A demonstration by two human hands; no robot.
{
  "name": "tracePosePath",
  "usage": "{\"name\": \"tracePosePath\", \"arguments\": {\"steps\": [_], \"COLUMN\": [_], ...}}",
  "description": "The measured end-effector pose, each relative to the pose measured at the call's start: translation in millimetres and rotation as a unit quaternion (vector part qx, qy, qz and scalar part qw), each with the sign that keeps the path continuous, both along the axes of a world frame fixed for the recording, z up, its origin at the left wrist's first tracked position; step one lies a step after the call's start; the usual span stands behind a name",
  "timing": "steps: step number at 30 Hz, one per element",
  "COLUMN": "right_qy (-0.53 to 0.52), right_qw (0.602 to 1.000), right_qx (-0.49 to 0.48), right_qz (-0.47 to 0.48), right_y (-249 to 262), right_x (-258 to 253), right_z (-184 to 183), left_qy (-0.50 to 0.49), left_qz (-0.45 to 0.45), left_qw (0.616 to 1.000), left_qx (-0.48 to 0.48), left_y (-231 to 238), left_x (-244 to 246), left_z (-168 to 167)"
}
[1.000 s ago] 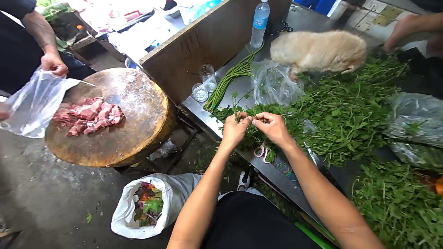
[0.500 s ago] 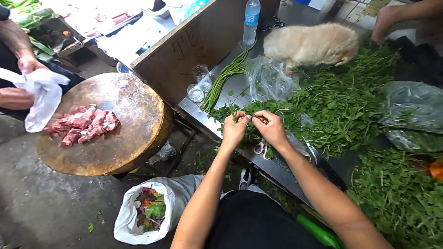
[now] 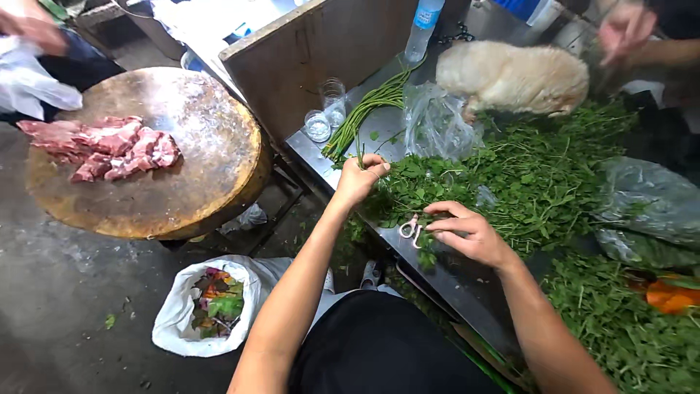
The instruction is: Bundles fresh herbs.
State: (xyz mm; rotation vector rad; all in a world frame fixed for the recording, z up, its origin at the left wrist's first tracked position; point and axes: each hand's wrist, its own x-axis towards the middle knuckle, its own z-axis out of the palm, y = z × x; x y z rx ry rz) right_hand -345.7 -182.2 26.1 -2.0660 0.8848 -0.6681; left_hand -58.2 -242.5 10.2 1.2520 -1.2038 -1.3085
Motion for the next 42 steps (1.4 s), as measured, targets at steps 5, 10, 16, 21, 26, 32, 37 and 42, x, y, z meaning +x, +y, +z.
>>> {"name": "tracePosePath", "arguments": {"steps": [5, 10, 16, 21, 26, 32, 37, 42], "right_qy": [0.117, 0.113, 0.032, 0.01, 0.061, 0.009, 0.056, 0.023], "right_qw": [0.98, 0.979, 0.978, 0.964, 0.976, 0.978, 0.983, 0.987], "right_qx": [-0.03, -0.058, 0.132, 0.231, 0.176, 0.136, 0.069, 0.079], "right_qz": [-0.156, -0.159, -0.158, -0.131, -0.117, -0.156, -0.158, -0.134], "right_y": [-1, -19, -26, -30, -41, -58, -71, -80], "right_x": [16, 49, 63, 59, 55, 44, 32, 28], "right_z": [27, 34, 45, 58, 87, 113, 109, 105], "left_qy": [-0.084, -0.118, -0.056, -0.052, 0.05, 0.132, 0.116, 0.079], "left_qz": [-0.034, -0.051, -0.08, -0.091, -0.189, -0.17, -0.17, -0.145], "left_qw": [0.995, 0.985, 0.988, 0.983, 0.97, 0.971, 0.975, 0.984], "left_qx": [-0.047, -0.113, -0.122, -0.149, -0.146, -0.101, -0.078, -0.06], "left_y": [26, 48, 46, 38, 26, 14, 6, 8], "left_x": [0, -16, -31, -37, -52, -68, -78, -78], "left_z": [26, 35, 43, 41, 41, 40, 44, 49]}}
